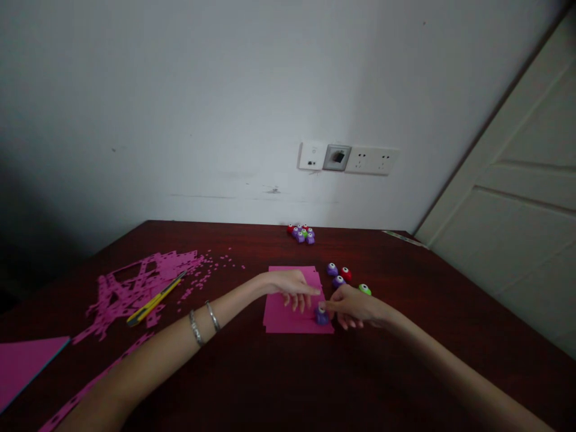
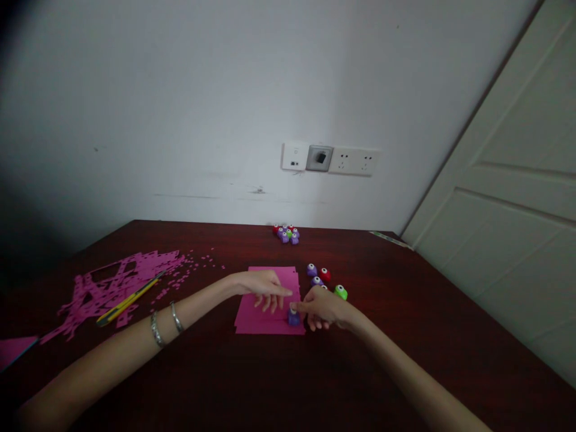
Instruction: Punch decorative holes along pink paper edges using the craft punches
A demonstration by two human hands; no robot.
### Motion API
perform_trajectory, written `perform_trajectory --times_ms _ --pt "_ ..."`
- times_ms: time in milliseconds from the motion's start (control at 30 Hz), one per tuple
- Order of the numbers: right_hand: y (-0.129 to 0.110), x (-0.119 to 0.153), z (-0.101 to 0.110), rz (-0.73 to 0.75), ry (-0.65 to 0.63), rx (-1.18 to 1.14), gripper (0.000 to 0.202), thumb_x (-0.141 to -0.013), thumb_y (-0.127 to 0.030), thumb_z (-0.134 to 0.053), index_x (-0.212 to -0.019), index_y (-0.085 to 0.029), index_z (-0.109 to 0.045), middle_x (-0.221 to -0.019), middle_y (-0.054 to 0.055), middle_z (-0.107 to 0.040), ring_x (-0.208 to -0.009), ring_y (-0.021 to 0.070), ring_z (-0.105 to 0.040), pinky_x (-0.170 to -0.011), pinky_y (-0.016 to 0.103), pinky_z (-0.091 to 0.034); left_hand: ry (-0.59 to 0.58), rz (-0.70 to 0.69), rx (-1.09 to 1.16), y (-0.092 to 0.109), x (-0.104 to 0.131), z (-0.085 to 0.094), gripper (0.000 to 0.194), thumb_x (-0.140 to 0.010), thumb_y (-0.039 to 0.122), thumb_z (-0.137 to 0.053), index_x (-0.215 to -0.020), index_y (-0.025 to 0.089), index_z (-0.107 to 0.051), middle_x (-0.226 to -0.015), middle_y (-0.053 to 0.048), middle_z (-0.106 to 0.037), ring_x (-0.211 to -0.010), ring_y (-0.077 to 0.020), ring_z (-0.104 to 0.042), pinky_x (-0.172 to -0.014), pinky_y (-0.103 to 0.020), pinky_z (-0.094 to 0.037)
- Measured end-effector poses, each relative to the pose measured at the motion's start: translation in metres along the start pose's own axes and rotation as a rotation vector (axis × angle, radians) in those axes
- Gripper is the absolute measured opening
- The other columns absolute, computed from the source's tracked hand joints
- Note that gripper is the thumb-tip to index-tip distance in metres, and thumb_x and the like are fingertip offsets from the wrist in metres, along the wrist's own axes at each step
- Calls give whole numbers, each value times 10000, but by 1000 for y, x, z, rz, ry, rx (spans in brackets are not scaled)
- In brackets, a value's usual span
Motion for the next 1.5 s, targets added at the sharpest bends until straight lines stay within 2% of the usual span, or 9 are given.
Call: perform_trajectory --times_ms 100,300,500,633,800,1033,1233,1367,1500 --pt "2 -2 -3 -1 -11 -10 418 -761 -507 -551 -575 -134 -580 -402 -30 -514 -291 27 -357 -270 139 -225 -119 18 23 -6 -3 -12 501 -721 602 -551 -721 116 -676 -602 -64 -635 -468 -97 -528 -421 -218 -355" --pt "1 -5 -6 -13 -55 13 460 -770 -523 -530 -522 -136 -557 -409 -29 -510 -292 26 -351 -269 145 -235 -265 55 -30 -10 -8 -24 553 -717 648 -513 -806 134 -695 -652 -92 -643 -441 -84 -439 -396 -220 -249" --pt "5 -7 -10 -143 -176 75 454 -821 -479 -491 -535 -132 -550 -416 -27 -516 -281 26 -362 -267 140 -256 -294 105 -112 -11 -21 -26 523 -680 654 -554 -724 155 -702 -567 -69 -600 -400 -62 -326 -386 -218 -201" --pt "4 -10 -16 -157 -268 62 441 -822 -469 -504 -541 -132 -543 -423 -31 -517 -289 23 -375 -273 128 -265 -337 132 -101 -17 -29 -28 493 -660 647 -584 -634 164 -683 -534 -59 -588 -379 -56 -309 -368 -207 -191" --pt "7 -12 -18 -185 -305 96 472 -861 -432 -455 -502 -132 -515 -416 -32 -505 -286 23 -374 -266 130 -257 -396 176 -62 -25 -33 -34 514 -672 652 -567 -611 153 -673 -560 -74 -609 -370 -56 -322 -358 -205 -195" --pt "0 -16 -17 -196 -321 102 400 -858 -332 -483 -520 -124 -535 -411 -45 -499 -278 17 -358 -272 129 -252 -273 217 -13 -27 -32 -32 527 -602 662 -618 -544 139 -635 -481 -45 -560 -342 -53 -306 -355 -206 -173" --pt "3 -20 -18 -182 -349 102 378 -831 -355 -518 -535 -121 -545 -413 -43 -511 -286 22 -379 -284 131 -275 -287 236 -85 -21 -27 -31 497 -670 626 -588 -577 139 -631 -487 -26 -552 -345 -48 -304 -370 -211 -169" --pt "3 -17 -17 -138 -317 131 464 -815 -480 -504 -512 -130 -518 -384 -37 -498 -287 35 -395 -288 141 -304 -174 139 -286 -5 -27 -7 440 -712 565 -571 -581 146 -613 -483 -4 -539 -383 -63 -368 -406 -218 -254" --pt "3 -11 -15 -103 -209 156 489 -868 -437 -421 -482 -143 -487 -387 -18 -504 -275 53 -421 -290 161 -340 40 -45 -434 12 -24 32 385 -718 498 -563 -583 142 -620 -506 -2 -547 -440 -89 -448 -475 -241 -342"
Point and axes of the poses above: each hand's wrist, its own x-axis away from the middle knuckle, its own z-axis out of the back of the hand, y = z × x, the point moved 10 cm from there along -x, towards the middle knuckle
